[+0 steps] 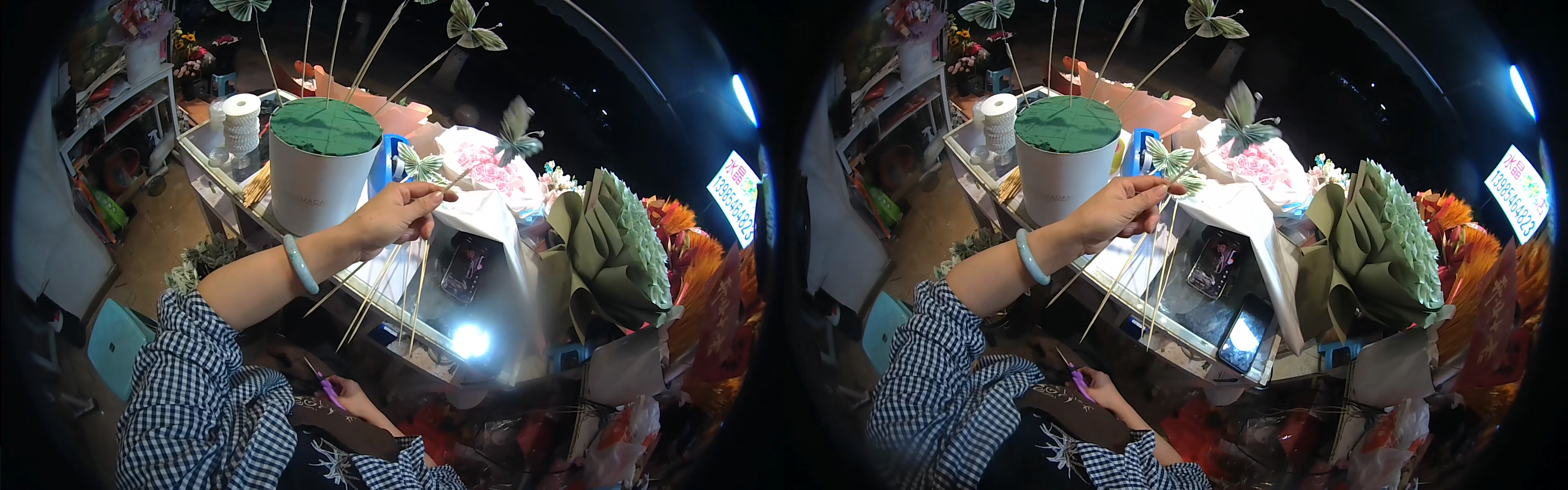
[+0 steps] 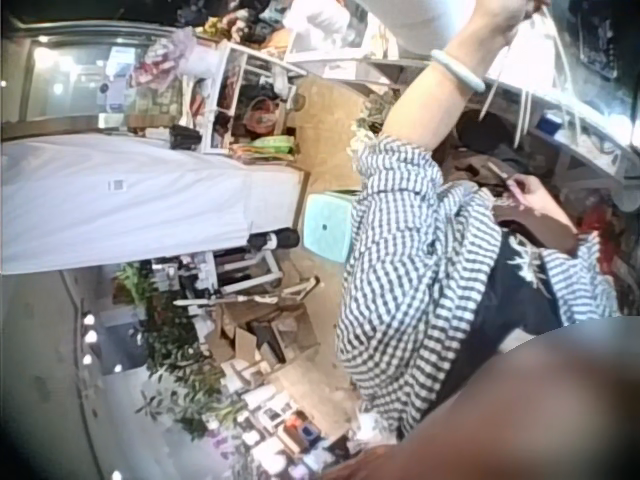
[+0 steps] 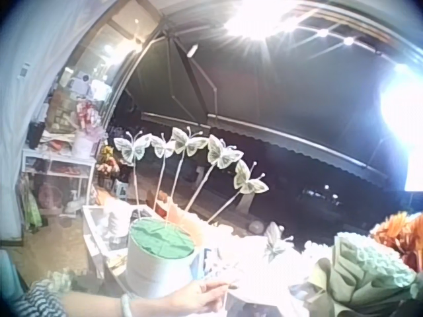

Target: The person assembles paper butterfly decorations by attaching folded paper wings to thin sticks. They use scissors to trim the sticks and place the finished butterflies into a white container with green floral foam. The process is repeated multiple times throughout the clip.

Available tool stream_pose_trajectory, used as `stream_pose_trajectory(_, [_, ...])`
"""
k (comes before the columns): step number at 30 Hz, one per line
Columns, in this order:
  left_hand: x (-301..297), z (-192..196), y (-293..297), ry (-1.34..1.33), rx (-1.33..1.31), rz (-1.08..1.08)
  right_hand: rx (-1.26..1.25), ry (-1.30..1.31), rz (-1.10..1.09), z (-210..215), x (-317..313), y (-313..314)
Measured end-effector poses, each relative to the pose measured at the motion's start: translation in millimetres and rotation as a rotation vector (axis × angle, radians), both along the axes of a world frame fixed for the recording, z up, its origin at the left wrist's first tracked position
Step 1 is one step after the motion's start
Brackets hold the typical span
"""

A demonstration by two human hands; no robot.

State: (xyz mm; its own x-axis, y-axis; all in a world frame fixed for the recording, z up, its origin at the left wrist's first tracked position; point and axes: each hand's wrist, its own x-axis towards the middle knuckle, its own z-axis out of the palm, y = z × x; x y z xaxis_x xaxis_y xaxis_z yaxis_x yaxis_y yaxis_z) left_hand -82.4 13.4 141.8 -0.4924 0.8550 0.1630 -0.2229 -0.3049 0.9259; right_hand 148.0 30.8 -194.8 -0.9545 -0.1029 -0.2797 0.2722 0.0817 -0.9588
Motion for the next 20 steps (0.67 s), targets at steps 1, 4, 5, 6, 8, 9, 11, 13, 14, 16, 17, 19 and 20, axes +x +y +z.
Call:
stream_pose_trajectory(1, [2, 1, -4, -0.02, -0.012, 0.013, 0.043, -0.026, 0.004, 2, 0, 0])
stream_pose_trajectory(4, [9, 0, -9, -0.01, -0.003, 0.073, 0.133, 0.053, -0.035, 17, 5, -2])
stream_pose_trajectory(5, [11, 0, -10, -0.016, -0.006, 0.104, 0.174, 0.039, -0.035, 24, 5, -3])
stream_pose_trajectory(6, [12, 0, -13, -0.019, 0.029, 0.08, 0.218, 0.056, -0.03, 32, 6, -3])
stream_pose_trajectory(8, [12, -2, -22, -0.023, 0.1, 0.038, 0.219, 0.06, 0.012, 50, 8, 1])
stream_pose_trajectory(9, [13, -3, -26, -0.017, 0.105, 0.03, 0.175, 0.045, 0.048, 62, 10, 6])
stream_pose_trajectory(11, [14, -6, -33, 0.004, 0.111, 0.02, 0.008, 0.01, 0.086, 88, 20, 16])
stream_pose_trajectory(13, [14, -10, -40, -0.019, 0.118, 0.008, -0.237, -0.032, 0.086, 117, 32, 26])
stream_pose_trajectory(14, [15, -13, -42, -0.038, 0.125, 0.014, -0.192, -0.003, 0.103, 133, 38, 36])
stream_pose_trajectory(16, [17, -19, -49, -0.117, 0.191, 0.007, -0.08, 0.118, 0.112, 163, 42, 52])
stream_pose_trajectory(17, [21, -23, -49, -0.159, 0.243, 0.031, -0.318, -0.016, 0.043, 175, 44, 54])
stream_pose_trajectory(19, [25, -29, -50, -0.193, 0.252, 0.067, -0.241, 0.103, -0.15, 187, 42, 46])
stream_pose_trajectory(20, [26, -33, -52, -0.228, 0.284, 0.023, -0.319, 0.24, -0.218, 187, 34, 37])
